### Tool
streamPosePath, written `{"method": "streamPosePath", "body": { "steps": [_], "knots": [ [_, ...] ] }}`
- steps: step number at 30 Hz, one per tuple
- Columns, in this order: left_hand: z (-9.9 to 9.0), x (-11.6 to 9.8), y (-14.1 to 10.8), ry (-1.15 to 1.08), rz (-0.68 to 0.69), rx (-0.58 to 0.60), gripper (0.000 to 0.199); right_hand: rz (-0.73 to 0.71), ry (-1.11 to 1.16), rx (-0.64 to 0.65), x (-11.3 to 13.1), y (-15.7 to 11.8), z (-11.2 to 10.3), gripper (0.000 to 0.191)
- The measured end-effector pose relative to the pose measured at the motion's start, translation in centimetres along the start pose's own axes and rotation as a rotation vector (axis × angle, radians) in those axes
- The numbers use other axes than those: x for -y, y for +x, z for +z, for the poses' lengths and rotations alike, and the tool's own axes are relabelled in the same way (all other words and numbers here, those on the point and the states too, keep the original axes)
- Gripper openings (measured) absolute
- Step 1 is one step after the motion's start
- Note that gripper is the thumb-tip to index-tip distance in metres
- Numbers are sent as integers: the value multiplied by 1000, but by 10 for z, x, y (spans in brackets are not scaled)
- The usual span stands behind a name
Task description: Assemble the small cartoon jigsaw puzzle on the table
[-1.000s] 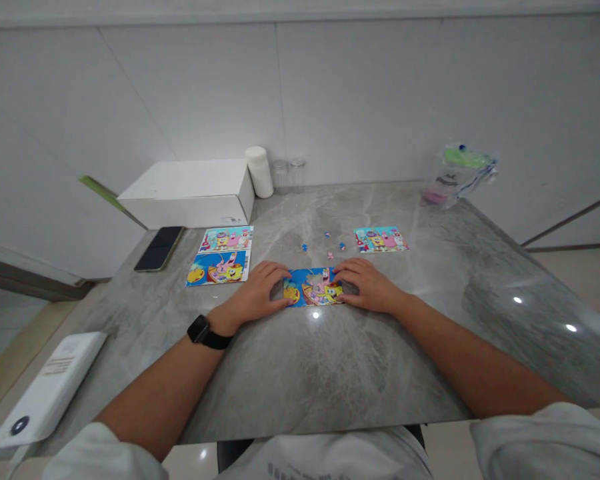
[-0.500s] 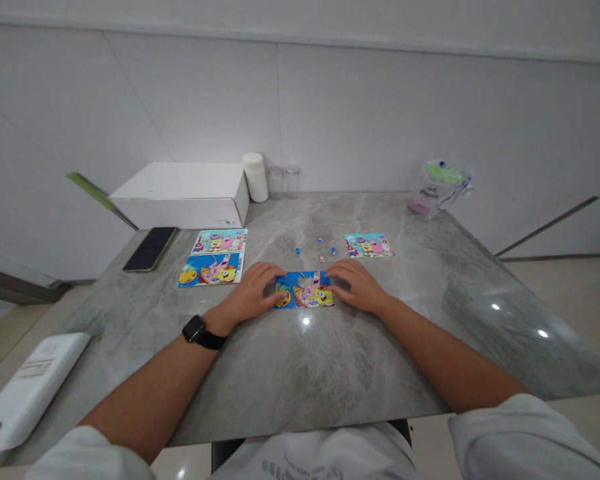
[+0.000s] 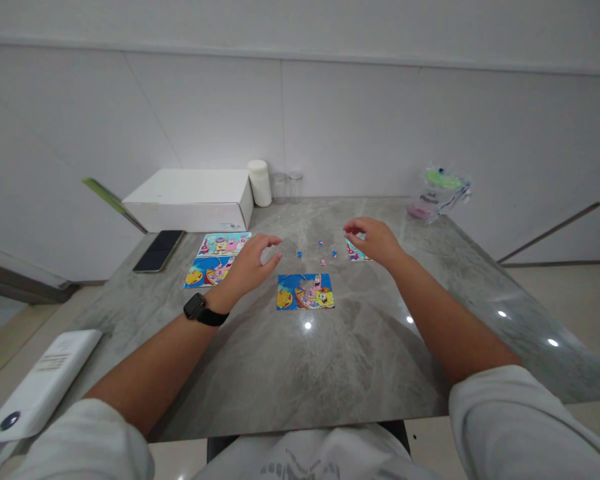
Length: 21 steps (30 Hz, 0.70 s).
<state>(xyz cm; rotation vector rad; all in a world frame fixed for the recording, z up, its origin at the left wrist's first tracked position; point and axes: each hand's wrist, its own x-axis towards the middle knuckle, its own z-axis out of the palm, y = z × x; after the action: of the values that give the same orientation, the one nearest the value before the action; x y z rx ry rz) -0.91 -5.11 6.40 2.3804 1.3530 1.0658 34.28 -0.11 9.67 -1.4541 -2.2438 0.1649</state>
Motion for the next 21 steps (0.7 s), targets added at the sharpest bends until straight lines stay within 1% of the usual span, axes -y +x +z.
{"method": "streamPosePath", "body": {
  "steps": [2, 5, 7, 10, 11, 12, 13, 15, 18, 21],
  "knots": [
    [5, 0, 15, 15, 8, -1, 27, 33, -39, 5, 7, 17, 0, 22],
    [24, 5, 29, 0, -25, 6, 26, 92, -85, 37, 15, 36, 16, 22],
    [39, 13, 30, -29, -57, 18, 25, 124, -107, 79, 16, 42, 33, 23],
    [60, 28, 21, -53, -113, -25, 23, 178, -147, 145, 14, 43, 55, 24],
    [64, 33, 18, -48, -131, -20, 22, 191, -161, 164, 13, 42, 60, 24],
    [68, 36, 14, -38, -136, 4, 21, 198, -171, 181, 11, 41, 64, 24],
    [70, 39, 12, -31, -113, 42, 21, 202, -177, 194, 11, 40, 68, 24],
    [72, 41, 9, -14, -80, 75, 22, 194, -177, 208, 11, 38, 72, 24],
    [74, 38, 11, 3, -51, 86, 22, 144, -166, 217, 17, 36, 80, 25],
    [77, 36, 13, 6, -40, 96, 22, 59, -152, 225, 28, 32, 90, 27]
  ]
}}
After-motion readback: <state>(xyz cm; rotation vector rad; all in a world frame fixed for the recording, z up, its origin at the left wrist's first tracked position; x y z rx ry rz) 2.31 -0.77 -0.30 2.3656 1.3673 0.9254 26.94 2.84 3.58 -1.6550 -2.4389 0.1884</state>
